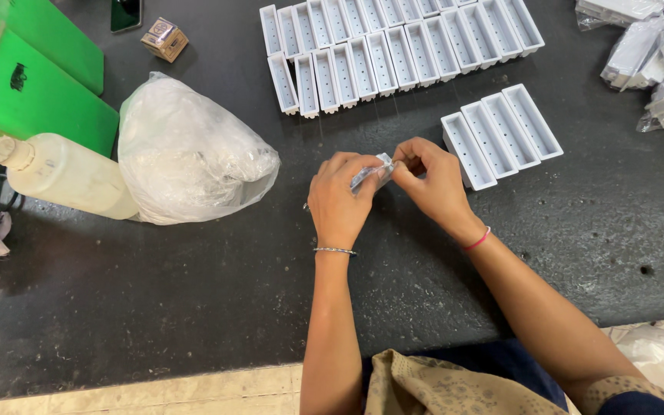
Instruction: The person repeatedly picks up small white plastic trays, places them into clear plastic bags, and sets the packaged units aside on the table. The person also moves a large bag of plastic bags and a green bin to access more packaging material. The task continues with consistent pick-and-place motions throughout the clip.
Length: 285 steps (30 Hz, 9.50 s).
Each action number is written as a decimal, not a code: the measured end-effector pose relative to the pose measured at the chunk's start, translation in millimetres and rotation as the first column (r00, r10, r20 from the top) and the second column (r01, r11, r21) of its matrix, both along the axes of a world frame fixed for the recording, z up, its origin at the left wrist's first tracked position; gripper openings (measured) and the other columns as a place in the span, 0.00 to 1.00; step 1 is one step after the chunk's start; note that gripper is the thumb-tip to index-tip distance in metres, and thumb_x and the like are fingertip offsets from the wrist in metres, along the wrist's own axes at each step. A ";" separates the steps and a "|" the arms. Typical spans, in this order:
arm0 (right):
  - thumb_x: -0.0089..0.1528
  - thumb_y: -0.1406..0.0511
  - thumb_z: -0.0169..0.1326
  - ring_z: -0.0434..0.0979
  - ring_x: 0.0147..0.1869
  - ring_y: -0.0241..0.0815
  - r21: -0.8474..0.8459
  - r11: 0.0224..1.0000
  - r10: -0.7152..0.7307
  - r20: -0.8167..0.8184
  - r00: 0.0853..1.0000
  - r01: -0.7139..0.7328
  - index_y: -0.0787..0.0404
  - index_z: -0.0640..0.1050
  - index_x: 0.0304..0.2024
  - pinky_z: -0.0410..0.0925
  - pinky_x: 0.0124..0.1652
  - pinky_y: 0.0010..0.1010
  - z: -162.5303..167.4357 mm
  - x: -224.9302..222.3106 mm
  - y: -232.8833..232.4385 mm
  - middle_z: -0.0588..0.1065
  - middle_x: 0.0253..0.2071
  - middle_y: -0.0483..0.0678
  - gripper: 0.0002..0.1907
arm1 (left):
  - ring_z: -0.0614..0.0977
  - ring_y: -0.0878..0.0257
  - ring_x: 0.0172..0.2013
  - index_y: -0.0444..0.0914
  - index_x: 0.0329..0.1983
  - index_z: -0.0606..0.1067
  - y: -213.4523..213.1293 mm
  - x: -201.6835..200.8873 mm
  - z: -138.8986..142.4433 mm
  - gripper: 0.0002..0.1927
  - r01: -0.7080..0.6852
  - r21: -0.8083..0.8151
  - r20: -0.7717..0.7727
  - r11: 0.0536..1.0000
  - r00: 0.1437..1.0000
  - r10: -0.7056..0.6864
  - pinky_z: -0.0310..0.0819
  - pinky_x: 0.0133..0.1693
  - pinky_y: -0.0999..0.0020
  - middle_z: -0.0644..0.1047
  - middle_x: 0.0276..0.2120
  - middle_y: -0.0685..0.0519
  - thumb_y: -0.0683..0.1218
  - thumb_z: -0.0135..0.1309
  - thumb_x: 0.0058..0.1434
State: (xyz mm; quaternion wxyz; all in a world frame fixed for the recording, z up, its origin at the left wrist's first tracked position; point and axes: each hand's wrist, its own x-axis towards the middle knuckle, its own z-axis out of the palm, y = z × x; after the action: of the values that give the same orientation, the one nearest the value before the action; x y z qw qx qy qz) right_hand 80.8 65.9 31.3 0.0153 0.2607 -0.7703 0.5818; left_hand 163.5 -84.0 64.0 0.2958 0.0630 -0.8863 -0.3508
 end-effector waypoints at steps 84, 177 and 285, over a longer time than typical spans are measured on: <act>0.59 0.68 0.61 0.78 0.37 0.49 0.307 0.937 -0.019 -0.438 0.899 0.169 0.61 0.76 0.34 0.70 0.35 0.39 11.6 14.0 -6.6 0.74 0.33 0.48 0.06 | 0.79 0.58 0.42 0.45 0.36 0.81 8.9 -8.1 -16.4 0.04 -0.064 -0.090 -0.041 0.994 0.997 0.061 0.70 0.43 0.60 0.80 0.38 0.61 0.45 0.62 0.58; 0.69 0.68 0.52 0.67 0.46 0.28 -0.601 0.788 0.507 0.513 0.692 -0.132 0.55 0.75 0.46 0.61 0.47 0.22 -31.1 -11.4 -3.2 0.71 0.42 0.36 0.04 | 0.85 0.55 0.42 0.40 0.39 0.80 -9.3 5.2 -3.0 0.06 0.022 0.231 -0.017 0.973 1.000 -0.019 0.77 0.44 0.65 0.83 0.41 0.54 0.46 0.60 0.61; 0.69 0.67 0.57 0.74 0.45 0.29 -0.366 0.913 0.305 0.324 0.895 -0.179 0.64 0.78 0.45 0.70 0.47 0.23 -33.0 -9.1 -1.1 0.77 0.41 0.42 0.06 | 0.80 0.65 0.32 0.37 0.37 0.80 -14.4 -3.9 -22.3 0.06 -0.142 0.354 -0.222 0.924 0.947 0.231 0.73 0.34 0.69 0.81 0.30 0.55 0.45 0.62 0.63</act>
State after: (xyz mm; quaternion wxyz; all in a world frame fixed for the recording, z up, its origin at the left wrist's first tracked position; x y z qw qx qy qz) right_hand 71.7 64.8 -1.7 -0.1626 0.2337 -0.6125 0.7374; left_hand 159.6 -98.4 41.7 0.4267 0.1504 -0.7573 -0.4710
